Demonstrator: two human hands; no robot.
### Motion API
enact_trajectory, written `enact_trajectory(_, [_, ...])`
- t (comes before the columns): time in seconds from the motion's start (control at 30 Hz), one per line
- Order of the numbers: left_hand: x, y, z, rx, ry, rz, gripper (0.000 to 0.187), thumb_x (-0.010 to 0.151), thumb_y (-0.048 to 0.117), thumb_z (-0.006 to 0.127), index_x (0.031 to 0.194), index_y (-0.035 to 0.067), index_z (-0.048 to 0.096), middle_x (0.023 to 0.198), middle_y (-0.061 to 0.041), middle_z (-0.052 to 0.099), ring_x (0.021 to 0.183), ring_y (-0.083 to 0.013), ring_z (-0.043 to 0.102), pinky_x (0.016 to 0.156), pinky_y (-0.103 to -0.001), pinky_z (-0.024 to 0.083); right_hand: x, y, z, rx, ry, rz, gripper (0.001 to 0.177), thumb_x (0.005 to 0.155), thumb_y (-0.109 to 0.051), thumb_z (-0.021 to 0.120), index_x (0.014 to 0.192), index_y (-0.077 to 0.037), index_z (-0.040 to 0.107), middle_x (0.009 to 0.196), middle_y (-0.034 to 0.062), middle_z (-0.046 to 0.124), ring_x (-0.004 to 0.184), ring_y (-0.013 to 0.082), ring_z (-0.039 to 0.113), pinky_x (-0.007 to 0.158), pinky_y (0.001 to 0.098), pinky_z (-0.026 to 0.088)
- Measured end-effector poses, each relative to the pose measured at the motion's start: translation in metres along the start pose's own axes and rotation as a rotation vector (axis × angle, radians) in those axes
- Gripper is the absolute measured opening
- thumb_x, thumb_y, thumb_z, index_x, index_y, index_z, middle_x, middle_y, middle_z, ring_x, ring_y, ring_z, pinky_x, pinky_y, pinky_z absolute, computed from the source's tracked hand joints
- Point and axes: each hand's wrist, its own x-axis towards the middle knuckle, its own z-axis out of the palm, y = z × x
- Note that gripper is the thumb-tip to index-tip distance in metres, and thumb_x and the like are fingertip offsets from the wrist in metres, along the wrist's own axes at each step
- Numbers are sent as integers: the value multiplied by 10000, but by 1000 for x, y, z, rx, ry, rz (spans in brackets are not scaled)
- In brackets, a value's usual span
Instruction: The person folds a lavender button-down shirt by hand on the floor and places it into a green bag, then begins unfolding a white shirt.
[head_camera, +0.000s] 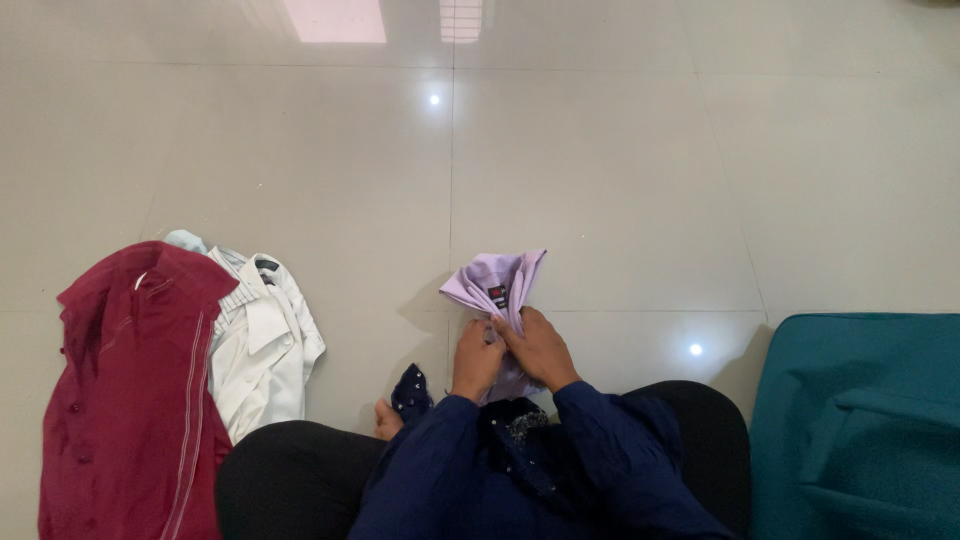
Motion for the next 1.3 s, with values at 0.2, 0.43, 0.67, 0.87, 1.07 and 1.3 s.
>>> enact_trajectory(0.2, [-6,2,10,-554,-183,-191,616,810,-41,511,1389,113,367,1141,-166,651,809,-192,608,642,-285,508,7,15,-2,-107,32,1,717,777,-649,760,995,19,617,958,221,702,888,344,709,801,440,555])
enact_trajectory(0.43, [13,-55,30,-735,-230,-146,688,727,-126,459,1386,61,386,1301,-146,618,1046,-182,558,849,-262,492,23,54,9,4,94,-43,540,817,-434,767,1105,-20,576,1005,225,729,949,401,706,813,462,547])
enact_trajectory(0.67, [14,-60,2,575,-61,-68,600,932,337,595,1451,157,355,1537,-95,384,1467,-258,309,1175,-592,227,30,67,-6,157,169,158,367,874,-247,693,1180,-56,626,1041,193,743,923,365,734,833,432,558])
enact_trajectory(0.87, [2,-56,7,897,-414,-154,1170,875,735,568,1649,175,-108,1694,-125,-287,1545,-279,-297,1097,-769,-198,22,65,-67,241,437,28,383,902,-260,720,1195,-26,643,1068,183,745,963,284,716,856,386,536])
enact_trajectory(1.07, [12,-71,11,954,-431,-144,1234,848,782,574,1641,166,-143,1686,-154,-301,1537,-332,-314,1056,-807,-189,-43,57,-119,558,541,-28,436,915,-244,722,1268,-4,631,1127,125,739,977,213,692,872,336,537])
enact_trajectory(1.3, [14,-76,11,951,-423,-149,1249,833,775,612,1643,169,-122,1689,-153,-288,1542,-321,-296,1070,-784,-195,-159,81,-187,436,667,66,431,911,-207,763,1282,-13,661,1066,100,711,899,153,630,784,298,509])
